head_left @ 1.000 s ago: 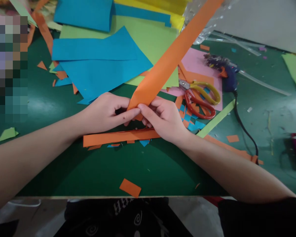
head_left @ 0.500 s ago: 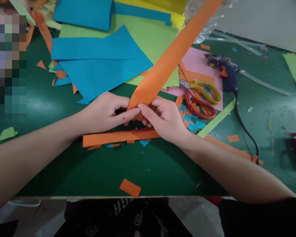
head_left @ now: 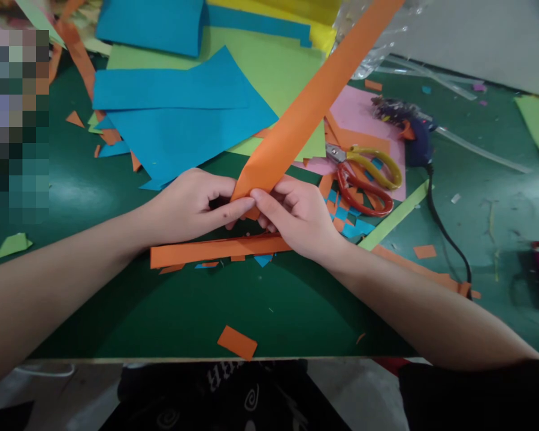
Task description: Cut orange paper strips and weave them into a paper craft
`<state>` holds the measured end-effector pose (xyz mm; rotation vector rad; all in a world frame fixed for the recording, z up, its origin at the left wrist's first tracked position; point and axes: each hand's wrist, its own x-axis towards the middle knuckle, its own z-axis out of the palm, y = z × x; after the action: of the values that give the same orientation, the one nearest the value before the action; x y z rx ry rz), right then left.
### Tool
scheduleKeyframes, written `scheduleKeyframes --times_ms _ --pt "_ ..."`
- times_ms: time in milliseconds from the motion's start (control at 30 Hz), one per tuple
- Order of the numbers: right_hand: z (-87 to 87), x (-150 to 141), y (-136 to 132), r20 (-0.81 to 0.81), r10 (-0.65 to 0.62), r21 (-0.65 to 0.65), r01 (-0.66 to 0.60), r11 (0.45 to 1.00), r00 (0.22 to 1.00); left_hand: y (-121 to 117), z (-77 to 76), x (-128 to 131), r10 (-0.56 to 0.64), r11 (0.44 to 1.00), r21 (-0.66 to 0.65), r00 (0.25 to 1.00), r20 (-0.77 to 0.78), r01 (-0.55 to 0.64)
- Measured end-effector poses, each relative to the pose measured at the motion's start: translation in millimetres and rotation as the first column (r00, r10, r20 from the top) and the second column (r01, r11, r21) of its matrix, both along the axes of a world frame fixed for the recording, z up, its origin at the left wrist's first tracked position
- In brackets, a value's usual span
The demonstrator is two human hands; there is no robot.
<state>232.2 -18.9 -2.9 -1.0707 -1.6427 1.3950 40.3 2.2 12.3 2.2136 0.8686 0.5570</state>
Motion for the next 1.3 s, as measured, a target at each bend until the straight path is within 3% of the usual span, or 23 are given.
scheduleKeyframes --times_ms 267,500,900,1067,1300 --pt "1.0 0.9 -0.5 -0.013 0.021 0.014 -0.021 1.000 1.000 -0.6 -1.2 -0.2 0.015 1.000 -0.022 1.000 0.010 -0.015" --pt "1.1 2.0 -0.6 0.019 0.009 0.005 -0.009 1.000 1.000 0.6 1.8 -1.2 0.050 0.991 -0.127 0.998 0.036 -0.045" --pt "0.6 4.4 -2.2 0.086 0.030 0.036 -0.033 0.999 0.996 1.0 2.0 -2.9 0.007 0.989 -0.147 0.998 0.068 0.003" --pt "3.1 5.2 -1.6 0.146 0.024 0.055 -0.033 0.998 0.989 0.9 -0.3 -2.5 -0.009 0.992 -0.129 0.997 0.070 0.018" --pt "8.9 5.6 -0.1 0.228 0.038 0.142 -0.072 0.987 0.973 -0.4 -7.2 -3.1 -0.043 0.999 0.005 0.998 0.048 0.043"
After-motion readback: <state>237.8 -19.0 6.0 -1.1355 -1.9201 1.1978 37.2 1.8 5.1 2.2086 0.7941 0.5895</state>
